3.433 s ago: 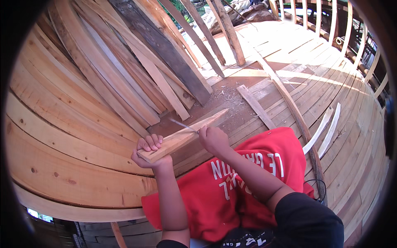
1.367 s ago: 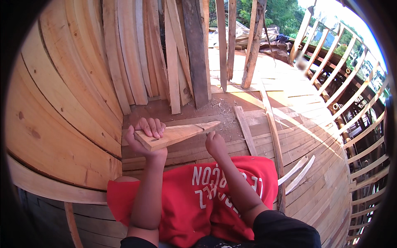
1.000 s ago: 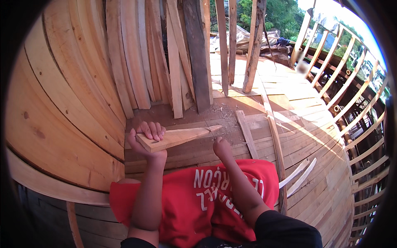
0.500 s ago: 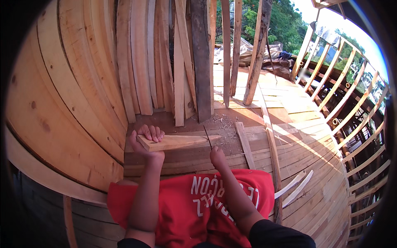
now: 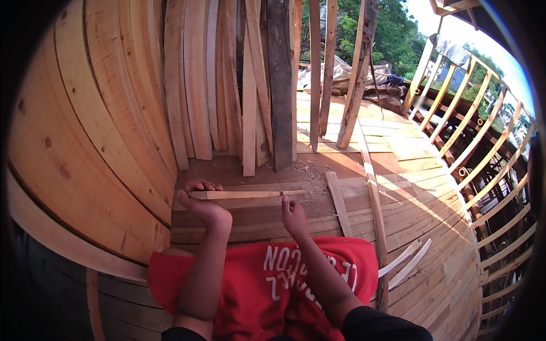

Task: The person sits on the wooden floor of a structure and uses a small knife to carve a rectangular piece of wood held in their left hand. They repeatedly shave thin layers from the wood's surface, creating wood shavings that fall onto the floor.

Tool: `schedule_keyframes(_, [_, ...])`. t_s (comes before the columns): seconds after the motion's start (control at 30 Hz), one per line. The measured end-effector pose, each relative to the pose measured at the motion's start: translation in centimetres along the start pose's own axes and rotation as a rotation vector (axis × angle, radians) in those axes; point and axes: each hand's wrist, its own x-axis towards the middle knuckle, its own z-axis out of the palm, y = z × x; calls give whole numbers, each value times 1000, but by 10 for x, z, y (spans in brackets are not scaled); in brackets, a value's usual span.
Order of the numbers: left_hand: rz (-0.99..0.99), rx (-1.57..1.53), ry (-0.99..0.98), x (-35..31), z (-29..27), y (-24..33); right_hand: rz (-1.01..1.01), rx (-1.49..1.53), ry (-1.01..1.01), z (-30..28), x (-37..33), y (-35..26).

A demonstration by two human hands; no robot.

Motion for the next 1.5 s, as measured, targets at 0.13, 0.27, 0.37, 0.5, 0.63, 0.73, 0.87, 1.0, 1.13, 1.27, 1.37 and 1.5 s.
schedule_keyframes(0.13, [10,141,-77,-5,9,3,-248,177,144,12,-27,-35])
schedule_keyframes(0.27, [12,195,-323,-16,14,3,-251,270,268,19,-16,-27])
schedule_keyframes(0.37, [156,367,-605,-18,16,7,-303,338,270,10,-1,-17])
schedule_keyframes(0.5, [425,733,-1015,-14,24,23,-362,363,255,-3,11,-17])
schedule_keyframes(0.63, [443,646,-1122,-9,26,21,-252,359,122,-18,8,-23])
schedule_keyframes(0.73, [369,518,-1157,-14,29,21,-246,312,60,-25,8,-26])
schedule_keyframes(0.87, [102,296,-1203,-14,23,22,-267,287,2,-26,7,-29])
schedule_keyframes(1.0, [243,374,-1224,-14,23,21,-246,274,-71,-28,6,-32])
schedule_keyframes(1.13, [283,260,-1113,-31,22,30,-137,396,-198,-42,-16,-61])
schedule_keyframes(1.27, [305,244,-1062,-50,31,44,-133,386,-346,-43,-24,-66])
schedule_keyframes(1.37, [307,197,-1054,-50,27,43,-105,248,-264,-39,-34,-78])
schedule_keyframes(1.5, [300,181,-1072,-54,25,42,-74,28,-170,-43,-44,-97])
